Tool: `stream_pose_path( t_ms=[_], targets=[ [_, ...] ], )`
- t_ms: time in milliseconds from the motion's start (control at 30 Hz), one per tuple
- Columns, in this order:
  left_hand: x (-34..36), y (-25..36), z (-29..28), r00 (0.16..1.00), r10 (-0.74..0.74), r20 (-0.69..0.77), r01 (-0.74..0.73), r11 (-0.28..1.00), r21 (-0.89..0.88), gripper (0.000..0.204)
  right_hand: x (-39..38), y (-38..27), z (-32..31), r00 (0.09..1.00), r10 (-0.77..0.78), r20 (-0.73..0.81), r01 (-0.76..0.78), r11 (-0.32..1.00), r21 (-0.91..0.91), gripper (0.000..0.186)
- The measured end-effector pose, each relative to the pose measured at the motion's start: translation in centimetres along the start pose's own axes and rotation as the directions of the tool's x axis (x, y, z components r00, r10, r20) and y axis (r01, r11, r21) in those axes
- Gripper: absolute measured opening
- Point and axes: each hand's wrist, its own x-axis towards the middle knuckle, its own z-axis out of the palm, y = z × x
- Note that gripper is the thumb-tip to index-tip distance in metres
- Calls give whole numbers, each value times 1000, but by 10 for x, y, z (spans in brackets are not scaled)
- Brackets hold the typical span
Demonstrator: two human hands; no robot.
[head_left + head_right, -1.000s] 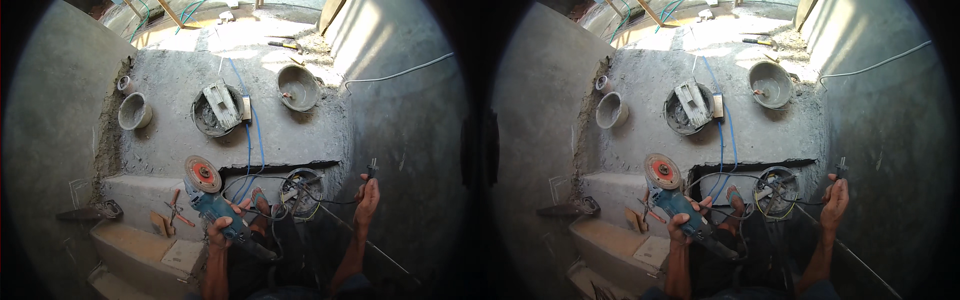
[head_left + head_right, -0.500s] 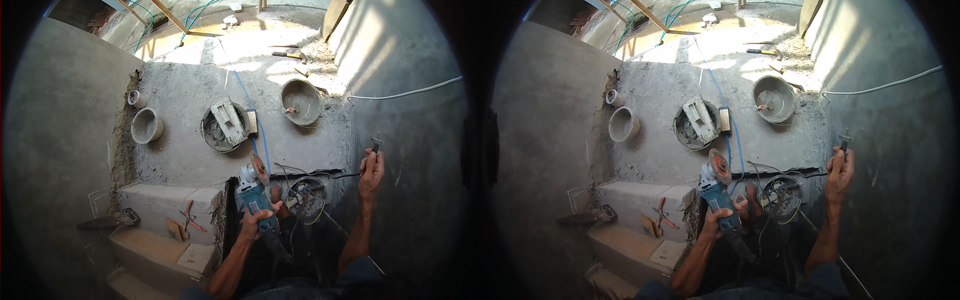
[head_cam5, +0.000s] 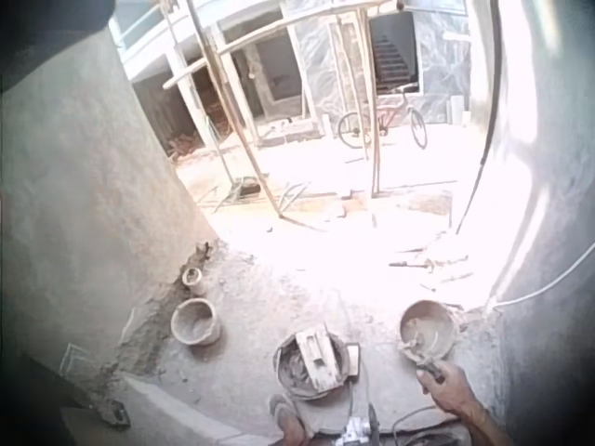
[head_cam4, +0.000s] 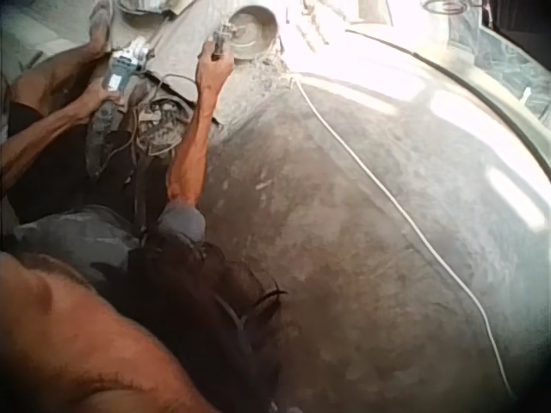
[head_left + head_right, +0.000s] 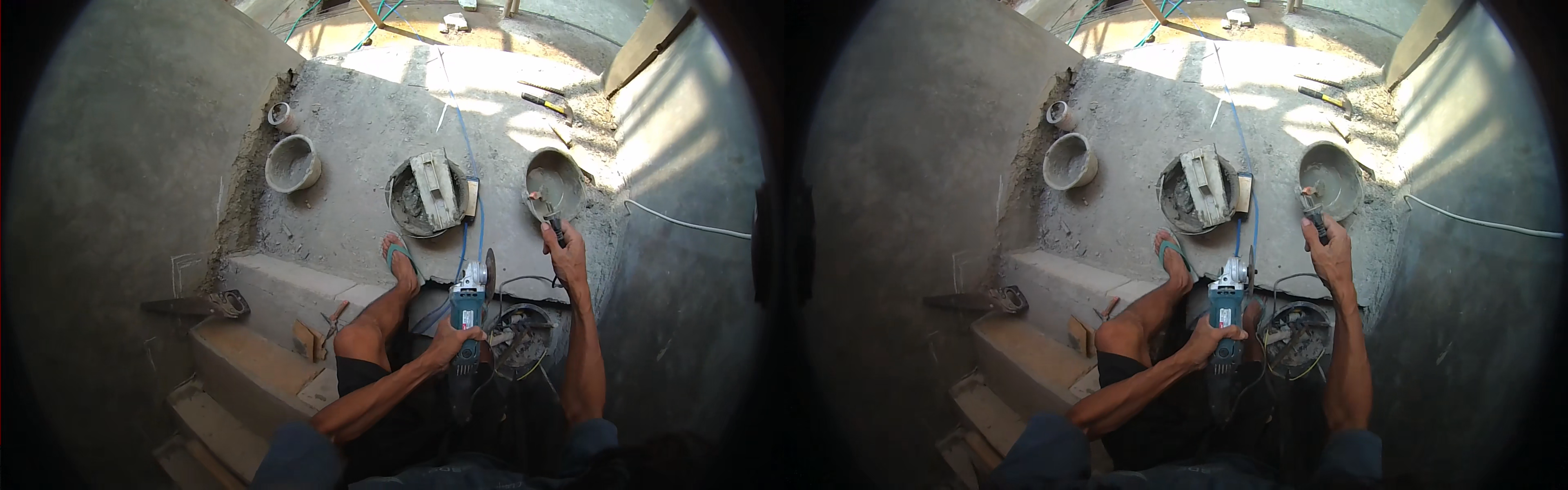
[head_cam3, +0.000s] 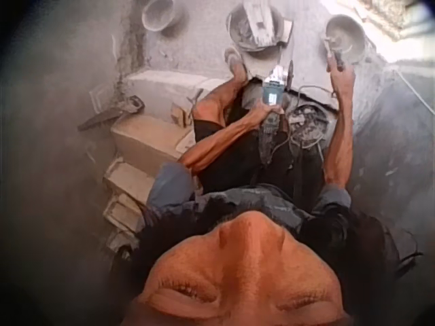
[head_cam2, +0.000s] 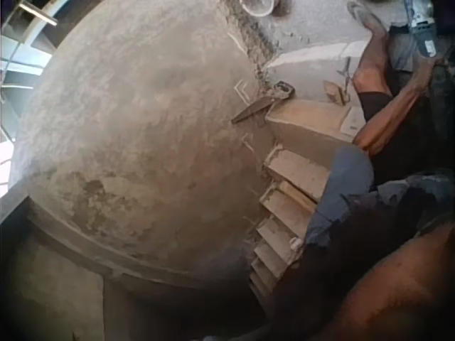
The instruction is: The person plugs an angle grinder into a power strip and uses it to cut a long vertical groove into a concrete wall.
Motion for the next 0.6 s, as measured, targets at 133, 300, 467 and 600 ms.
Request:
stream_pose_path(
  t_ms=[133, 300, 467, 600],
  targets=[
    [23, -2, -6, 996, -93, -11, 94, 992, 79, 41, 55, -45, 39, 969, 10, 246, 7, 998, -69, 44],
    [65, -25, -29, 986, -140, 91, 117, 967, 224, 57, 93, -83, 172, 647, 266, 715, -160, 964, -214, 54],
    [91, -33, -24, 990, -72, 123, 5, 880, 476, 79, 111, 8, 318, 521, 196, 831, -40, 978, -206, 50],
    [107, -41, -7, 958, -226, 175, 73, 786, 614, 72, 101, 38, 396, 656, 230, 718, 48, 937, -345, 43]
  ],
)
